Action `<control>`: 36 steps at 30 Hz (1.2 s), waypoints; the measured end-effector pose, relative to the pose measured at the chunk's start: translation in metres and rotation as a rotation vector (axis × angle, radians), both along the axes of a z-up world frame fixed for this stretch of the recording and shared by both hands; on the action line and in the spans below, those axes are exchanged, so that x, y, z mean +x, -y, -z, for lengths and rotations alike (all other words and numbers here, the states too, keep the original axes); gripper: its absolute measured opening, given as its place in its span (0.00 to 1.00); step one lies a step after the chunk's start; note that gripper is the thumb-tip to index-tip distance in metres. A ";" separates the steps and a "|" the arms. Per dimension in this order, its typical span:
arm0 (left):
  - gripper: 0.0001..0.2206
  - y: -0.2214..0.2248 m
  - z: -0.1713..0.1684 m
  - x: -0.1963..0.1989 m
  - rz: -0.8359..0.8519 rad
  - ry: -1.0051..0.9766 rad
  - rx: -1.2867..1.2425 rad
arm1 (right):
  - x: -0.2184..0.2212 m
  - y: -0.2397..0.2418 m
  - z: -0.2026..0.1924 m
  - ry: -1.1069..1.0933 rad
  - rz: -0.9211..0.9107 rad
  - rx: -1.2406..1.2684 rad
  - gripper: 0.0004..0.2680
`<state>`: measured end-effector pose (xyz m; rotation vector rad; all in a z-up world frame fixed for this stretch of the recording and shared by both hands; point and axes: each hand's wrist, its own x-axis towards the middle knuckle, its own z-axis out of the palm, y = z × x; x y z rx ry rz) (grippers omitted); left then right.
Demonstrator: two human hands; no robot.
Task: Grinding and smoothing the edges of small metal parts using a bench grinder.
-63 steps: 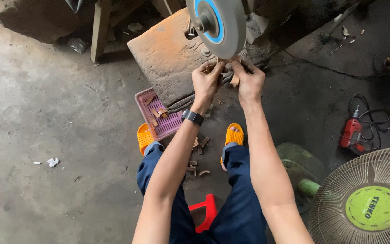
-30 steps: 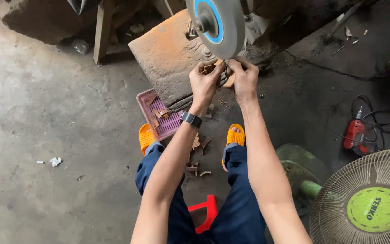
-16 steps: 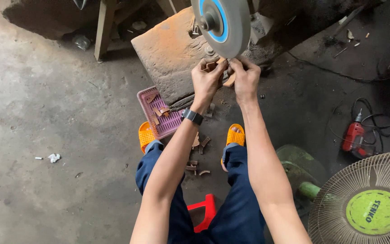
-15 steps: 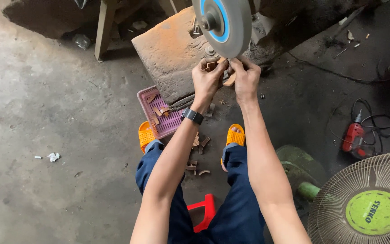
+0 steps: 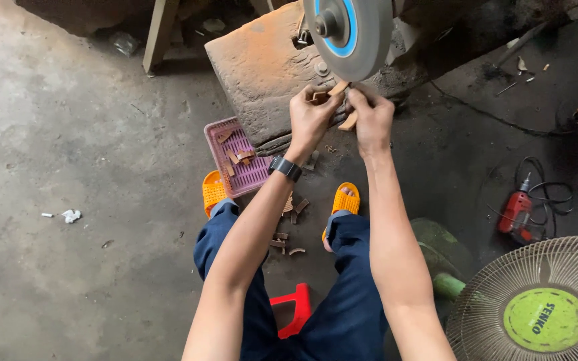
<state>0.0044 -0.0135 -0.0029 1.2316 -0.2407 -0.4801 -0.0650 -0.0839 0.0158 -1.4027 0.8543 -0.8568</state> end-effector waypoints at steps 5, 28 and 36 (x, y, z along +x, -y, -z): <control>0.11 -0.003 0.003 -0.002 -0.001 -0.025 -0.024 | 0.001 -0.004 0.002 -0.005 0.006 -0.054 0.06; 0.05 -0.180 -0.008 0.131 -0.521 -0.714 -0.145 | -0.028 -0.218 0.199 0.339 -0.612 1.604 0.13; 0.13 -0.190 -0.047 0.102 0.269 -0.264 -0.042 | 0.056 -0.215 0.211 -0.156 -0.038 1.288 0.17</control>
